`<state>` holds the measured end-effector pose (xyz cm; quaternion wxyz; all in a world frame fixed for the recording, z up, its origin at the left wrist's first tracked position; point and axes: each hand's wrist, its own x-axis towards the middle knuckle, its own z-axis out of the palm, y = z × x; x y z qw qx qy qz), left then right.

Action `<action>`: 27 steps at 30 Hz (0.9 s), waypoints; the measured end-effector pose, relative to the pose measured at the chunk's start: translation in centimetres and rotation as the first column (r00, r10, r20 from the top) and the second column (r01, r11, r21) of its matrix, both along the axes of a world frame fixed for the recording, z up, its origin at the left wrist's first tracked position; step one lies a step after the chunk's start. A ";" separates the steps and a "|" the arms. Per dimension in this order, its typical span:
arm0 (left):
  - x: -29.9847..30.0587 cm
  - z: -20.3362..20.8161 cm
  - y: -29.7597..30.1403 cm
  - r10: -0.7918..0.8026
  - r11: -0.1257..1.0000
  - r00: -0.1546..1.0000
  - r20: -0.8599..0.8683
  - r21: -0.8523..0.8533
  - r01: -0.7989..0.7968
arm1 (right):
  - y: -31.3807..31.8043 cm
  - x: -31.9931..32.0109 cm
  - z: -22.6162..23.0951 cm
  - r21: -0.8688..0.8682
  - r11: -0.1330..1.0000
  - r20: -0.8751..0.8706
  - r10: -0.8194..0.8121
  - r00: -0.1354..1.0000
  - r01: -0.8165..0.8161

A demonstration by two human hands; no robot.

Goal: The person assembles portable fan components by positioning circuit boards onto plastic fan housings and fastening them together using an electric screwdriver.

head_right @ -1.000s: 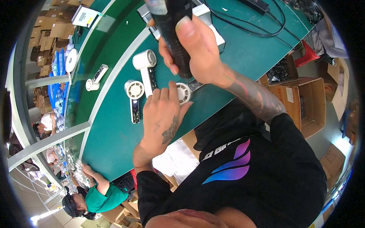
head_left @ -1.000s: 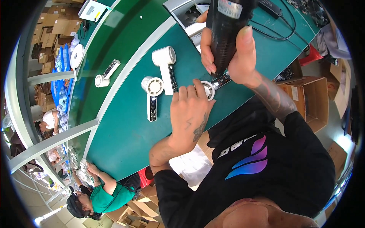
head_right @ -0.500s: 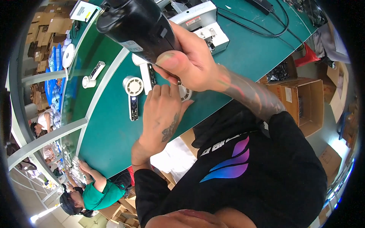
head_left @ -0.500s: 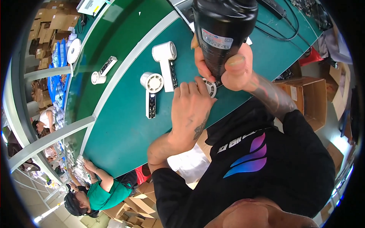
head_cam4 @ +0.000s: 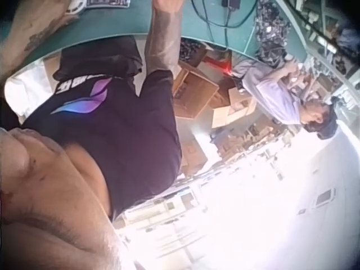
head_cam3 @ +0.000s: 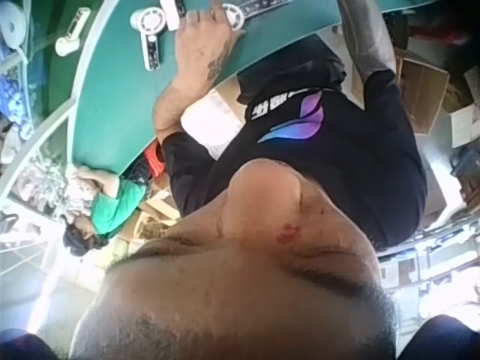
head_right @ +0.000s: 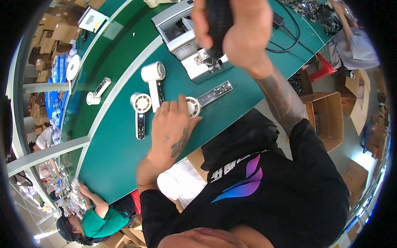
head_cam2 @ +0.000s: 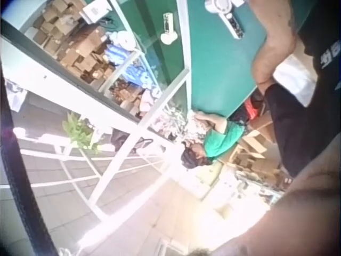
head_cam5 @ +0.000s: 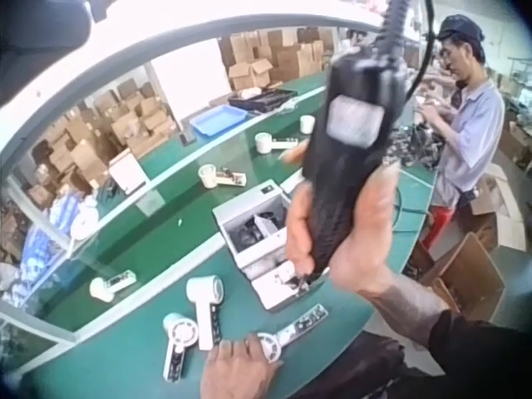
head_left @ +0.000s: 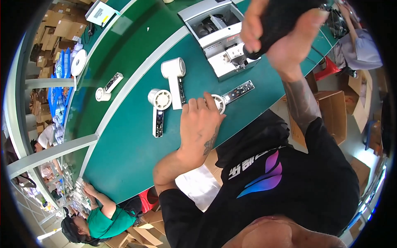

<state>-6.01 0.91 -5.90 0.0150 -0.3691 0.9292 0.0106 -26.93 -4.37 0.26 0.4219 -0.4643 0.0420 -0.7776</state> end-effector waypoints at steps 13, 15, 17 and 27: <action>0.3 0.3 -0.1 0.009 1.000 0.999 -0.039 0.015 -0.008 | 1.7 0.4 -3.9 0.231 0.871 -0.589 -0.229 0.775 0.434; 0.2 0.5 -0.1 0.001 1.000 0.999 -0.050 -0.008 -0.001 | 2.7 0.3 -3.9 0.337 0.862 -0.522 -0.165 0.837 0.380; 0.1 0.5 0.1 0.010 1.000 0.999 -0.033 0.005 -0.010 | 4.1 1.1 -2.9 0.387 0.852 -0.468 -0.148 0.871 0.353; 0.2 0.0 0.1 0.015 1.000 0.998 -0.069 -0.007 -0.016 | 4.7 4.0 -4.3 0.424 0.857 -0.489 -0.055 0.871 0.292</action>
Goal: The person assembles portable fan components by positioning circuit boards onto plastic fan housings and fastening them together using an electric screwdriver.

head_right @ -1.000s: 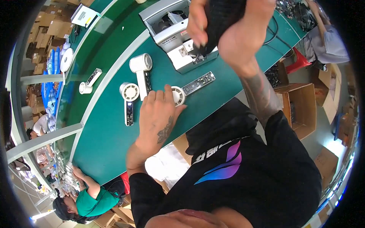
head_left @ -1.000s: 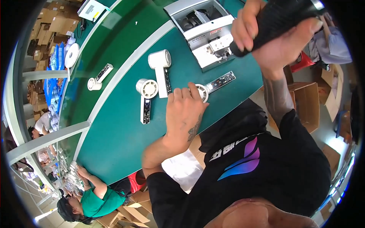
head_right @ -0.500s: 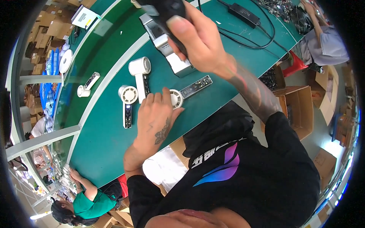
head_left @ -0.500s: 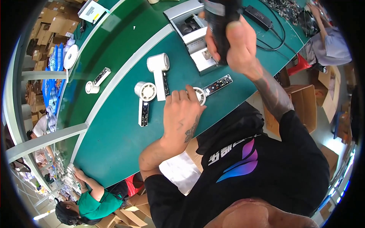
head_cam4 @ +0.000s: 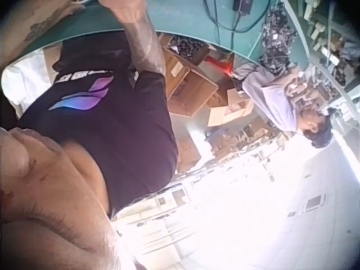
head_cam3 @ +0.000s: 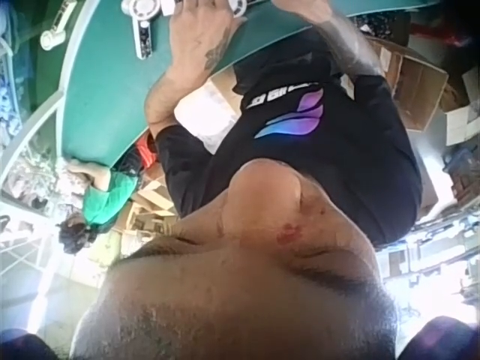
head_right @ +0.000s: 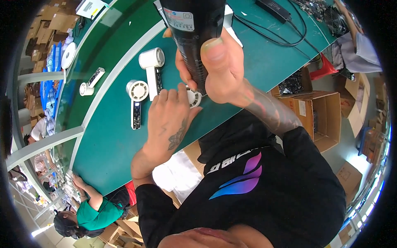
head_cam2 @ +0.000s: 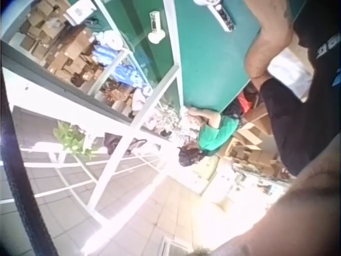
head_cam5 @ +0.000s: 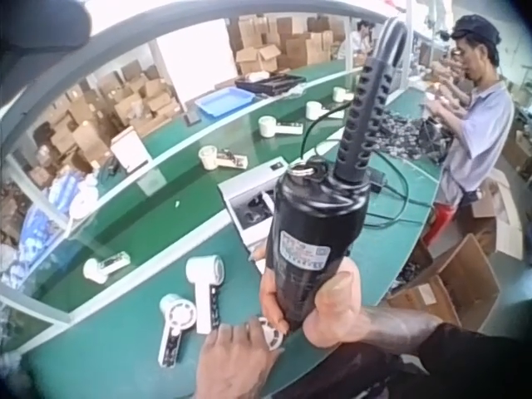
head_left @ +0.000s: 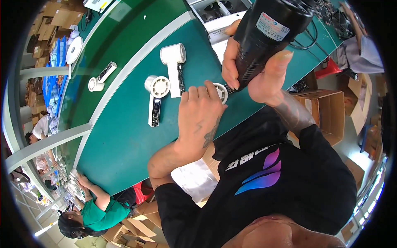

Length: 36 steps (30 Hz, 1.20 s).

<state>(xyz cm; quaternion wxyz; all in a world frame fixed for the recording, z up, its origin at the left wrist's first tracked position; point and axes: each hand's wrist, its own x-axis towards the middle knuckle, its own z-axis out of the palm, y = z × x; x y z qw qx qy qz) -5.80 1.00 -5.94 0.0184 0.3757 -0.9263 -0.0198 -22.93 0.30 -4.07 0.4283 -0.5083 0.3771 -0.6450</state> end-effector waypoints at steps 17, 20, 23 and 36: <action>0.0 -0.1 0.2 -0.027 0.999 0.998 0.062 -0.042 0.029 | 1.1 0.7 -1.0 0.080 0.990 0.044 0.117 0.992 -0.120; 0.0 -0.4 0.3 -0.035 0.998 0.996 0.084 -0.055 0.040 | 1.5 0.7 -1.5 0.069 0.985 -0.013 0.161 0.987 -0.160; 0.1 -1.0 -0.1 -0.036 0.999 0.998 0.042 -0.023 0.037 | 1.5 0.7 -3.1 -0.032 0.981 0.039 0.191 0.981 -0.190; 8.8 7.9 -5.7 0.372 0.928 0.895 -0.248 0.064 -0.368 | 3.4 -10.5 -3.2 -0.178 0.980 0.689 0.061 0.722 0.087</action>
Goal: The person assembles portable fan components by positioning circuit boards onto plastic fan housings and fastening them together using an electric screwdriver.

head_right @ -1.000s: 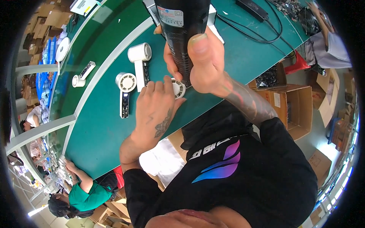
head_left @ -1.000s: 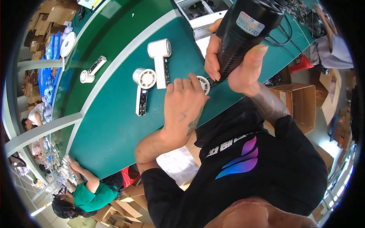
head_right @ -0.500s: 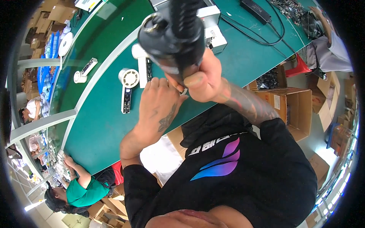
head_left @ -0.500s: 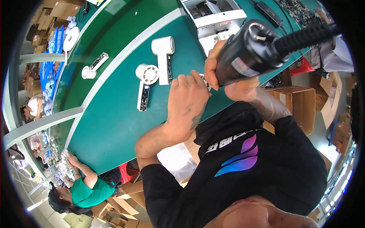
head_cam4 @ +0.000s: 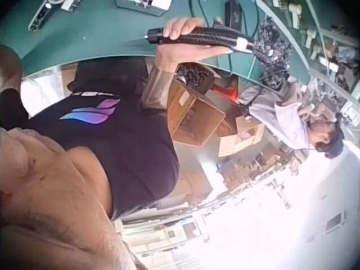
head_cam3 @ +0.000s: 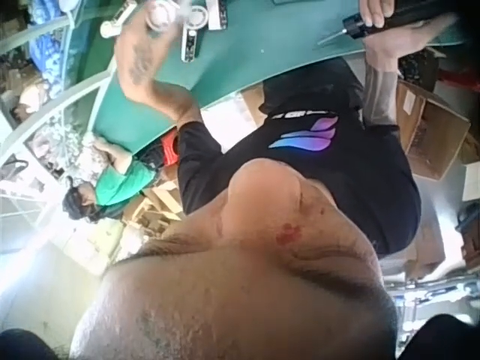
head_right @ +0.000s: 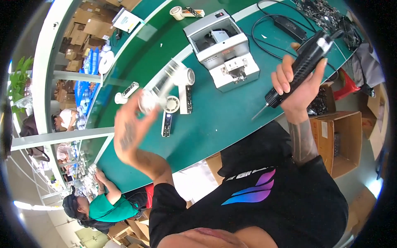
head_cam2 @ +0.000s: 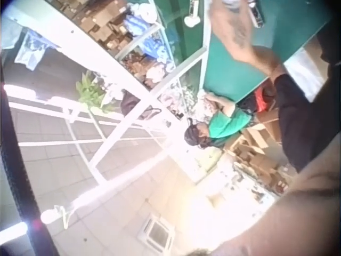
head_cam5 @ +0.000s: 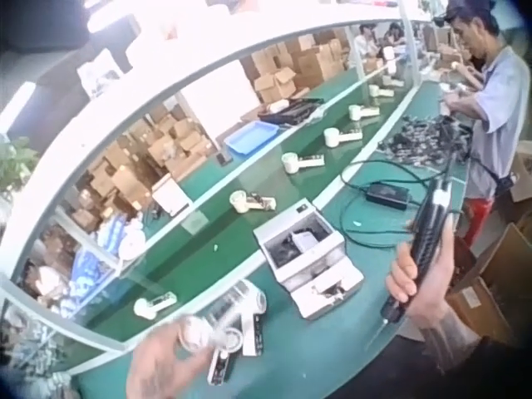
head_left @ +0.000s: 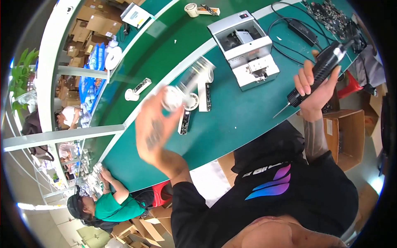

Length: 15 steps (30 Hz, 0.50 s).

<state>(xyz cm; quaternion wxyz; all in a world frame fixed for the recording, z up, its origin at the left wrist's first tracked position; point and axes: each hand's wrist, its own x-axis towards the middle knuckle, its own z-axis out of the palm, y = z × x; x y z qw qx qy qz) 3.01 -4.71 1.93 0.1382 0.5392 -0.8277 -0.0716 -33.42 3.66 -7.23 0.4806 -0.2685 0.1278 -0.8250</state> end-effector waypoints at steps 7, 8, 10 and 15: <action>1.7 -6.9 -21.6 0.083 0.965 0.960 0.266 0.220 -0.144 | 0.0 -1.1 -5.6 0.432 0.889 0.181 0.082 0.980 -0.154; 3.3 -8.1 -23.0 0.119 0.964 0.948 0.296 0.193 -0.181 | -0.2 -0.8 -6.2 0.443 0.874 0.219 0.108 0.970 -0.198; 2.9 -8.8 -24.1 0.164 0.963 0.923 0.347 0.148 -0.227 | 0.4 -1.0 -6.6 0.406 0.876 0.235 0.174 0.956 -0.260; -8.5 -5.4 -26.9 -0.491 0.814 0.850 0.188 -0.249 0.525 | -0.4 -1.2 -5.7 0.469 0.839 0.262 0.167 0.951 -0.276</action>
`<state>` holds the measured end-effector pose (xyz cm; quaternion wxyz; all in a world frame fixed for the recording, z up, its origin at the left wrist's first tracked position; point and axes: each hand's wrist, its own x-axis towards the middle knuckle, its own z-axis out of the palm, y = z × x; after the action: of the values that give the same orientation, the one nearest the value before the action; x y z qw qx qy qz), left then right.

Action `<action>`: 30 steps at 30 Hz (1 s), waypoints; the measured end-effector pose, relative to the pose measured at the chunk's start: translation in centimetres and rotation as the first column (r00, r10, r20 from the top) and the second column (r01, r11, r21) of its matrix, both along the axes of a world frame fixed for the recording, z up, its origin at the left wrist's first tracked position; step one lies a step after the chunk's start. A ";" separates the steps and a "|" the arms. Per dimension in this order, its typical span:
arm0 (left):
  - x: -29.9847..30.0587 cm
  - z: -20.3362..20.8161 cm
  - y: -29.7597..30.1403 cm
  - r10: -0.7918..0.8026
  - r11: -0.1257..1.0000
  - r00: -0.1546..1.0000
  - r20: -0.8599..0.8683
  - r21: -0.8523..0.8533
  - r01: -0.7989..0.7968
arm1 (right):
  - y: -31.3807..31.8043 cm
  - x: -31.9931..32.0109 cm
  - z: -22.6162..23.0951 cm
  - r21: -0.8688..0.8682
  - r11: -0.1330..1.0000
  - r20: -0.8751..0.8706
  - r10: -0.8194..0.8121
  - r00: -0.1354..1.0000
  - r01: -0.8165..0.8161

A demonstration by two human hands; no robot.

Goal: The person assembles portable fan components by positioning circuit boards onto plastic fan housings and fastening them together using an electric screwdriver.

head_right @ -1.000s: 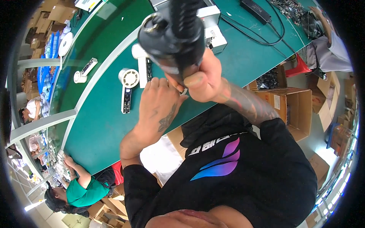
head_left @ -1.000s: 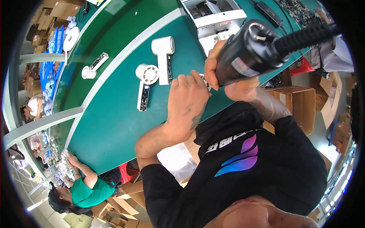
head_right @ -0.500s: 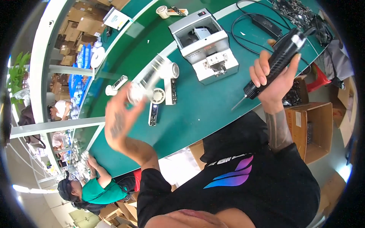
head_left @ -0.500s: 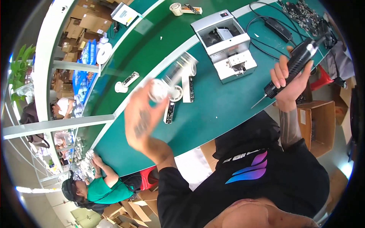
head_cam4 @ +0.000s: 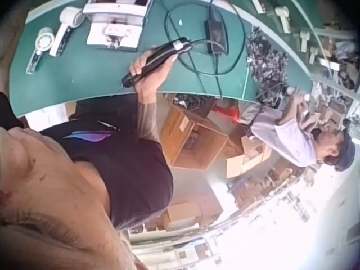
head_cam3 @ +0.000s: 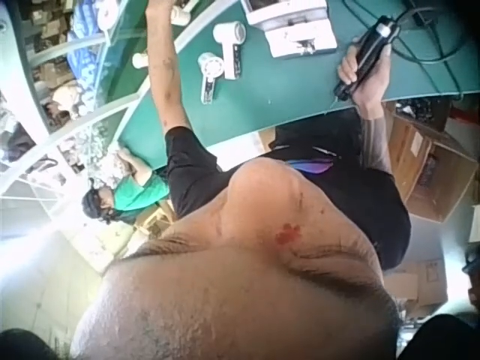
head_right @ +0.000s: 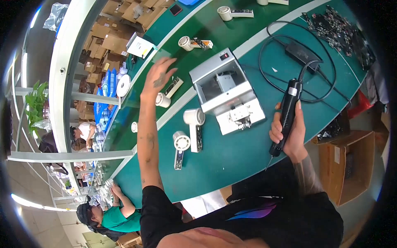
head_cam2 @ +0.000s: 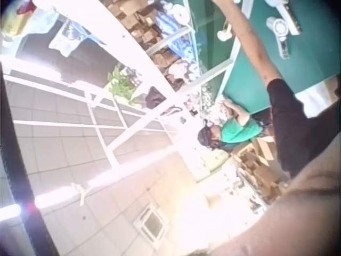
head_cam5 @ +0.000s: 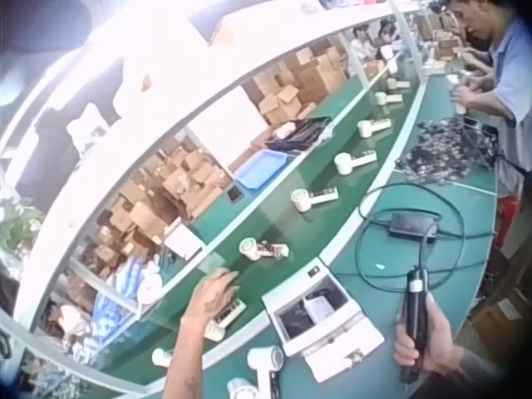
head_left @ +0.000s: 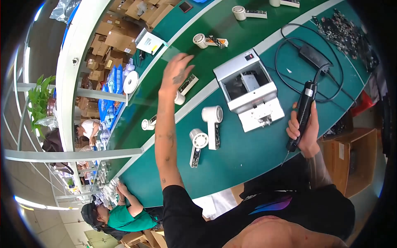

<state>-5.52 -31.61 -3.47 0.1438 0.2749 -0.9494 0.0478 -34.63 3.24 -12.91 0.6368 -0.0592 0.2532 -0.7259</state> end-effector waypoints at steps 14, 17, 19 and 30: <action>-13.5 -2.1 -11.4 -0.013 0.987 0.852 0.524 0.142 -0.073 | -0.2 -0.1 -0.4 0.058 0.998 0.035 0.002 0.999 -0.004; -12.2 -2.0 -12.2 -0.044 0.994 0.891 0.451 0.108 -0.006 | -0.2 0.0 -0.6 0.079 0.997 0.051 0.010 0.999 -0.014; -11.6 -2.2 -12.0 -0.052 0.995 0.907 0.417 0.094 0.014 | -0.2 -0.1 -0.6 0.077 0.997 0.045 0.022 0.999 -0.026; -11.6 -2.8 -12.6 -0.036 0.997 0.915 0.403 0.075 0.006 | -0.2 -0.2 -1.2 0.048 0.998 0.024 0.043 0.999 -0.044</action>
<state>-17.15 -44.24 -6.29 -0.0648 0.2538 -0.9627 0.0678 -34.80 3.06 -14.06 0.6564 -0.0408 0.2618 -0.7063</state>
